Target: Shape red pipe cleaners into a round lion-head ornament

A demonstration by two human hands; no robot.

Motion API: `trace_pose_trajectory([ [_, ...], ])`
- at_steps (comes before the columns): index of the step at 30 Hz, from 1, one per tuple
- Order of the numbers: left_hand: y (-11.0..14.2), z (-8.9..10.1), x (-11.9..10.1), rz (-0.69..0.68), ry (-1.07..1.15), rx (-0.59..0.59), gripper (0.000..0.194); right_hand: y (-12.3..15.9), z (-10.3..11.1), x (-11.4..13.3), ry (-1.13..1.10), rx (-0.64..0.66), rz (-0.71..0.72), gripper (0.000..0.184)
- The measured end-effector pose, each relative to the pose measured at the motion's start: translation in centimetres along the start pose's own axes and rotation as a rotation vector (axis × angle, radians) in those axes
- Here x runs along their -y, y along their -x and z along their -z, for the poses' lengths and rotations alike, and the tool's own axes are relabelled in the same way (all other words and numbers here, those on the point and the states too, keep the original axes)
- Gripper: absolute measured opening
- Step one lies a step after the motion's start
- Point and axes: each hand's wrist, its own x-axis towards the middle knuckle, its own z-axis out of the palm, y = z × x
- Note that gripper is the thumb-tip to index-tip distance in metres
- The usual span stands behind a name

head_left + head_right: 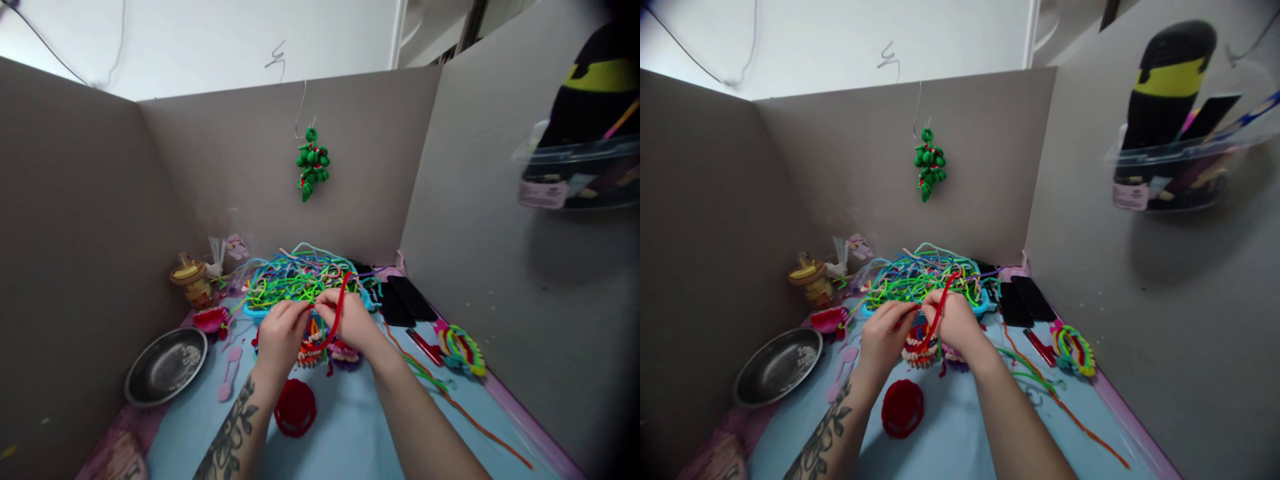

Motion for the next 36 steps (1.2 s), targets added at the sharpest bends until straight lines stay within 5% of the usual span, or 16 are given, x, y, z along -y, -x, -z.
trace_pose_trajectory([
  [11, -0.7, 0.1, 0.6, 0.307, 0.256, 0.186, 0.012, 0.0, -0.3, -1.1, 0.153, -0.021, 0.123, 0.015],
  [21, -1.3, 1.5, 0.5, 0.803, 0.938, 0.442, 0.025, 0.2, -0.3, -0.6, 0.148, -0.058, 0.25, 0.016],
  [27, -1.2, 2.0, 0.4, 0.833, 1.168, 0.498, 0.031, 0.6, 0.1, 1.0, 0.049, -0.061, 0.263, 0.016],
  [36, -1.6, 2.0, -0.1, 0.774, 0.938, 0.355, 0.032, 0.3, -0.4, 0.1, 0.107, -0.082, 0.216, 0.014],
])
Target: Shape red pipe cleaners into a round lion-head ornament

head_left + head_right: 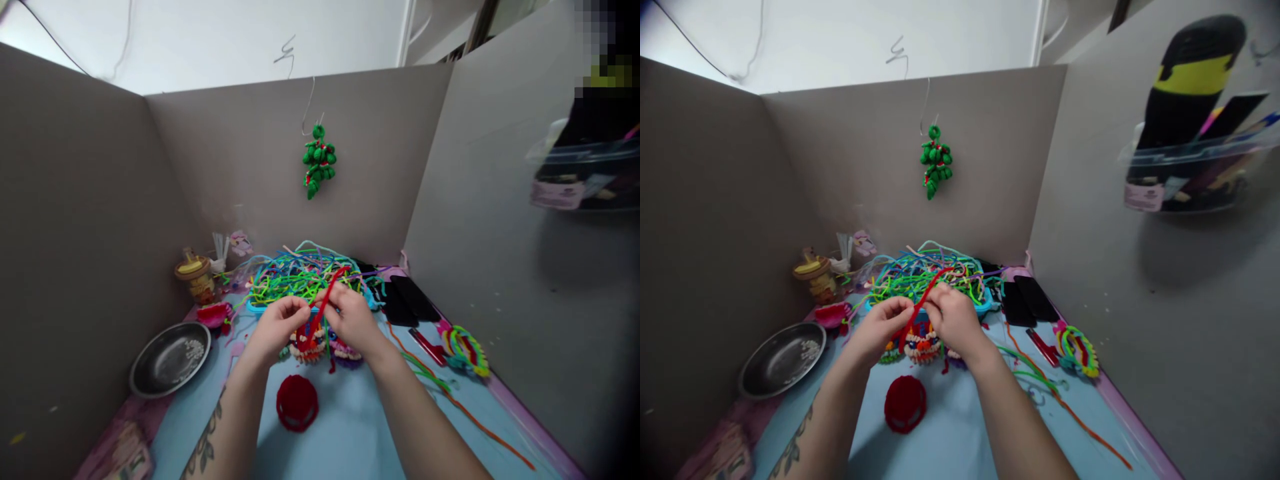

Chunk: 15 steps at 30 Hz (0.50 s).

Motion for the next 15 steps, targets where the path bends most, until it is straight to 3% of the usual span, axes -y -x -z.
trace_pose_trajectory([
  [15, -0.16, -0.48, -0.1, -0.12, -0.204, -0.152, 0.029, -0.12, 0.0, 0.23, -0.023, 0.037, 0.036, 0.011],
])
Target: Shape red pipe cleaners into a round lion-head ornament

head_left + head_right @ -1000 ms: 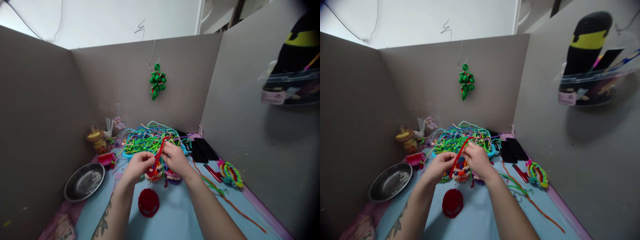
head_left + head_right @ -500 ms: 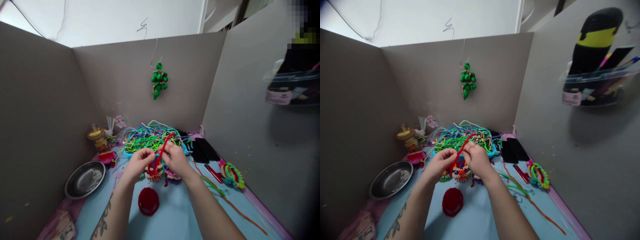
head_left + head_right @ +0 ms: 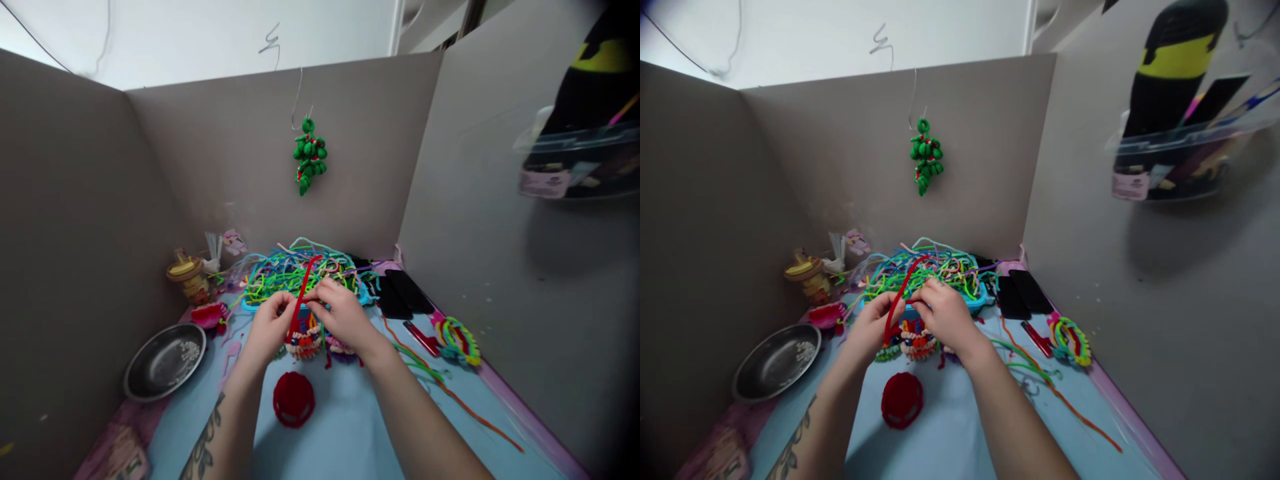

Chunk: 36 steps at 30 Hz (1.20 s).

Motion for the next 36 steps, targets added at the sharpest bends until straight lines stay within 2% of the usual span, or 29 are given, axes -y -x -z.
trace_pose_trajectory([
  [10, -0.1, 0.0, 0.1, 0.017, 0.015, 0.006, 0.024, 0.1, -0.4, -0.3, 0.113, 0.033, 0.053, 0.008],
  [15, -0.3, 0.0, 0.8, 0.037, 0.012, 0.046, 0.026, 0.1, -0.6, -0.6, 0.258, 0.07, 0.075, 0.004],
  [20, -0.5, -0.1, 1.7, 0.061, 0.002, 0.039, 0.028, 0.3, -0.9, -0.5, 0.442, 0.068, 0.15, 0.007],
  [24, -0.4, 0.1, 1.6, 0.12, 0.071, 0.046, 0.028, 0.4, -1.1, -0.2, 0.477, 0.031, 0.197, 0.012],
  [29, -0.2, 0.1, 0.8, 0.131, 0.125, 0.048, 0.028, 0.3, -1.1, -0.3, 0.41, 0.011, 0.16, 0.01],
  [36, -0.4, 0.2, 1.2, -0.002, -0.047, 0.041, 0.022, 0.2, -1.0, -0.1, 0.363, 0.089, 0.048, 0.008],
])
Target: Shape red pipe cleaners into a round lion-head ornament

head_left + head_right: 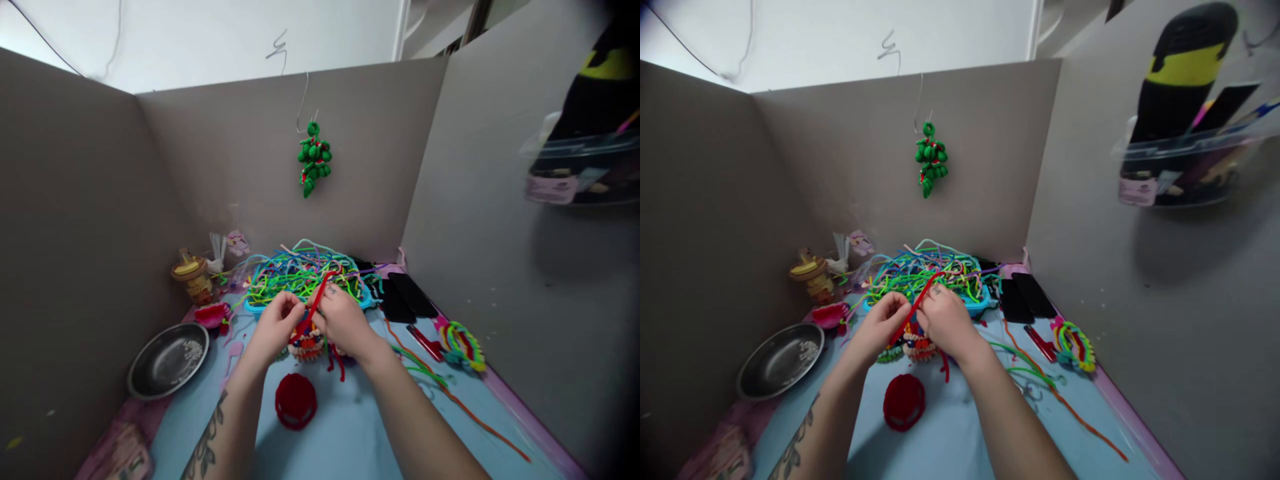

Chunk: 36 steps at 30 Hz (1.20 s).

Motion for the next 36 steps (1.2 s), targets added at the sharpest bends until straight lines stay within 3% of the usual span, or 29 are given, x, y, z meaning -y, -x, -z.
trace_pose_trajectory([
  [4, 0.1, 0.2, 0.1, -0.066, -0.142, 0.033, 0.019, -0.1, 0.1, 0.2, -0.083, 0.079, -0.028, 0.008],
  [10, 0.4, 0.6, -0.3, -0.301, -0.437, -0.031, 0.011, -0.2, 0.0, -0.3, -0.453, 0.108, -0.178, 0.013],
  [17, 0.8, 0.5, -0.8, -0.509, -0.536, 0.007, 0.01, -0.5, 0.9, -0.4, -0.86, 0.224, -0.415, 0.02],
  [24, 1.0, 0.5, -1.1, -0.579, -0.494, -0.014, 0.011, -0.4, 0.7, -0.8, -1.117, 0.245, -0.465, 0.03],
  [36, 1.0, 0.3, -1.1, -0.545, -0.489, -0.083, 0.009, -0.3, 0.2, -0.9, -1.181, 0.167, -0.447, 0.026],
])
